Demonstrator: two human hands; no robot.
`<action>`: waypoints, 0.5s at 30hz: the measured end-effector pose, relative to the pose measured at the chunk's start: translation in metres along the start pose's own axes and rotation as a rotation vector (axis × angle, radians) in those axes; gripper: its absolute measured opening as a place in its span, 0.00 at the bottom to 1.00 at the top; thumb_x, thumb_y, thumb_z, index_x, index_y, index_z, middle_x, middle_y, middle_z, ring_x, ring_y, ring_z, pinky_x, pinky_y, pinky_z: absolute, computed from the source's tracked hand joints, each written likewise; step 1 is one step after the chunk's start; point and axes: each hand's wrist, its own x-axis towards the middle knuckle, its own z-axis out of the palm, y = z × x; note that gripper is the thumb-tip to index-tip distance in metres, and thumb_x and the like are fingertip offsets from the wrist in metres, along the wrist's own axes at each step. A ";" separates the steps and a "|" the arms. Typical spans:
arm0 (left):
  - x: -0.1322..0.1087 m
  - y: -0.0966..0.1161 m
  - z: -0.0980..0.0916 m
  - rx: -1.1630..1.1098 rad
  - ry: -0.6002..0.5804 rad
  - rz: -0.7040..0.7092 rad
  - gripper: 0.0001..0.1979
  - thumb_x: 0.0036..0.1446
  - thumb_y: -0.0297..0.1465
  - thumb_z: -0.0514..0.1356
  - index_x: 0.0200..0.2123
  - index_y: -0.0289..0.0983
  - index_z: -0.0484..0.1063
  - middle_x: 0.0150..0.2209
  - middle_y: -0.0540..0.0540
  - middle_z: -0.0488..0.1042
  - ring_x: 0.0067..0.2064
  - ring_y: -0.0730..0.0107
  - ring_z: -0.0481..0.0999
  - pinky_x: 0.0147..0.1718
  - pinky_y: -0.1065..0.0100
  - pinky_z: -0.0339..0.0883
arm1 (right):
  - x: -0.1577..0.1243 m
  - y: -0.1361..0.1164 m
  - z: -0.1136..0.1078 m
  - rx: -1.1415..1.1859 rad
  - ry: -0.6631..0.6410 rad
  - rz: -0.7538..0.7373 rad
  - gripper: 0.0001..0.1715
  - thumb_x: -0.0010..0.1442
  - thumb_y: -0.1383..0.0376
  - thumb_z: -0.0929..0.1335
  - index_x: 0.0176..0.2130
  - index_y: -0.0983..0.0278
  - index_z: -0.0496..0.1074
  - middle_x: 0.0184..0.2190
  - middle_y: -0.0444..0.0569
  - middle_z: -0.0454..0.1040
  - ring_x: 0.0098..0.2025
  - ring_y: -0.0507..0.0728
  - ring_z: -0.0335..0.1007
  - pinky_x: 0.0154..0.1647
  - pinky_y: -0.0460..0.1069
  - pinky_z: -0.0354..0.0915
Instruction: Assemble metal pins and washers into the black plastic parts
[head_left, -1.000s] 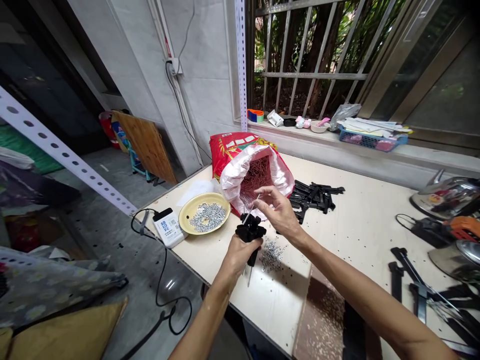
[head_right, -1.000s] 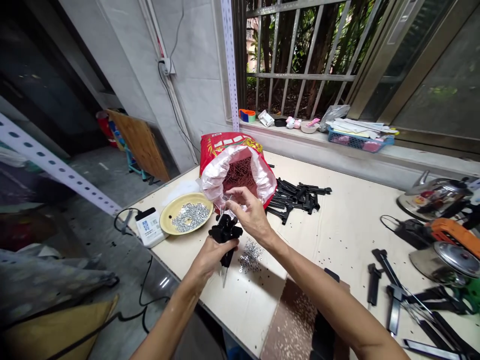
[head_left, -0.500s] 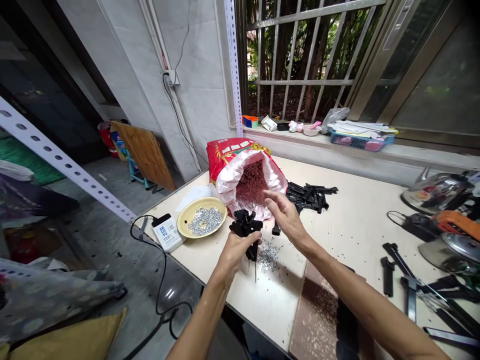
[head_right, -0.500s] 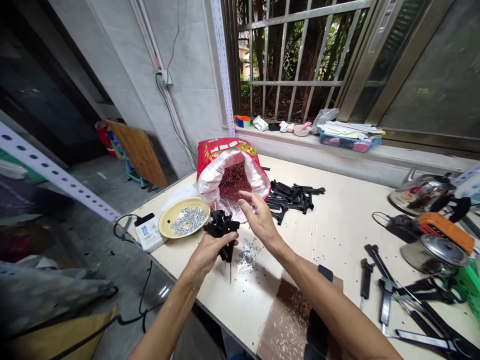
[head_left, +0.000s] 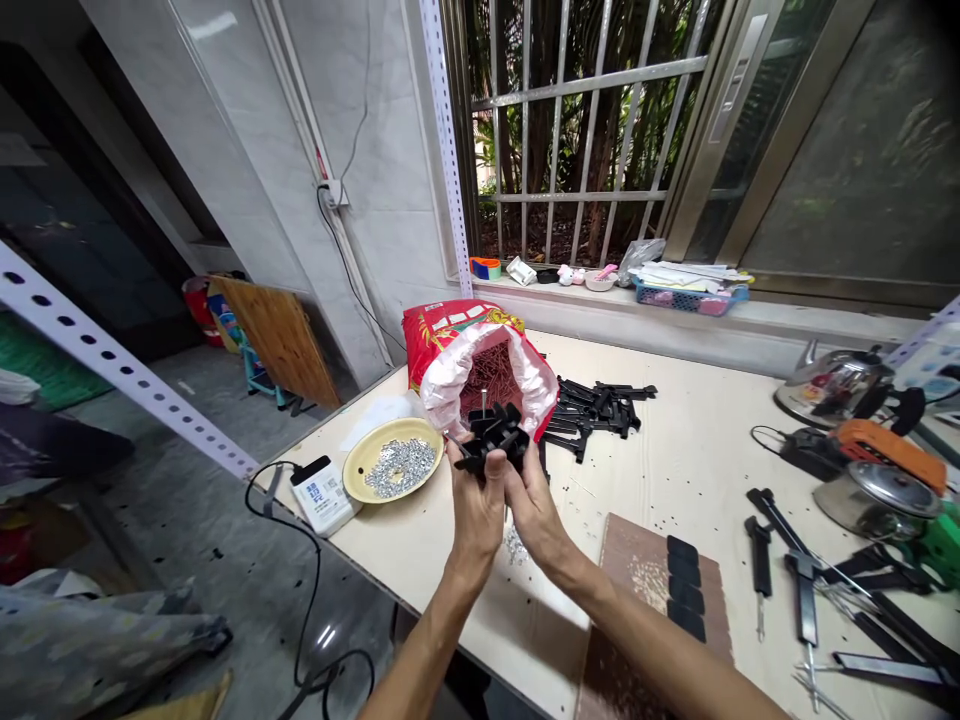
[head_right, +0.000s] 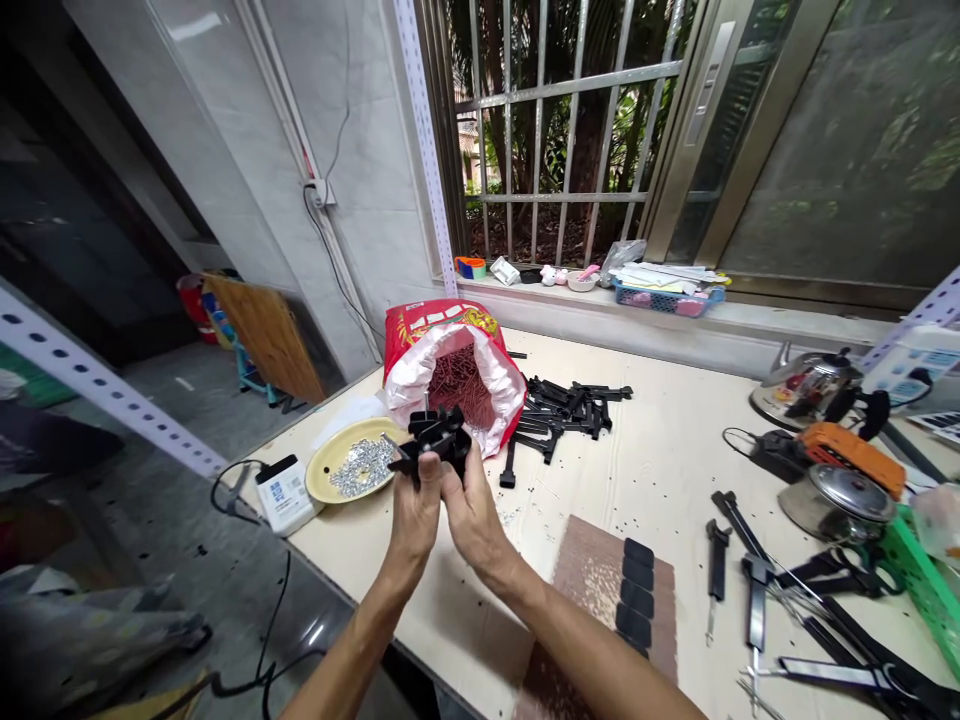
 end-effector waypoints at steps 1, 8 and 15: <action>0.000 0.004 0.000 -0.002 0.012 0.015 0.27 0.56 0.48 0.54 0.52 0.35 0.62 0.51 0.37 0.69 0.53 0.58 0.68 0.54 0.62 0.57 | 0.000 -0.001 0.001 -0.008 0.021 -0.012 0.31 0.63 0.54 0.62 0.62 0.60 0.53 0.55 0.50 0.65 0.61 0.56 0.53 0.63 0.53 0.50; 0.012 -0.001 0.002 -0.078 -0.125 -0.160 0.18 0.46 0.42 0.65 0.37 0.36 0.71 0.33 0.44 0.76 0.42 0.58 0.74 0.40 0.65 0.67 | 0.003 0.014 -0.008 -0.013 0.246 0.074 0.26 0.63 0.52 0.60 0.55 0.62 0.61 0.47 0.51 0.71 0.52 0.56 0.64 0.55 0.54 0.60; 0.005 -0.017 0.006 -0.111 -0.138 -0.251 0.11 0.44 0.37 0.66 0.26 0.35 0.72 0.22 0.49 0.72 0.33 0.63 0.74 0.29 0.69 0.66 | 0.005 0.007 -0.030 -0.120 0.255 0.101 0.23 0.54 0.54 0.68 0.45 0.67 0.69 0.42 0.53 0.73 0.43 0.58 0.69 0.45 0.53 0.66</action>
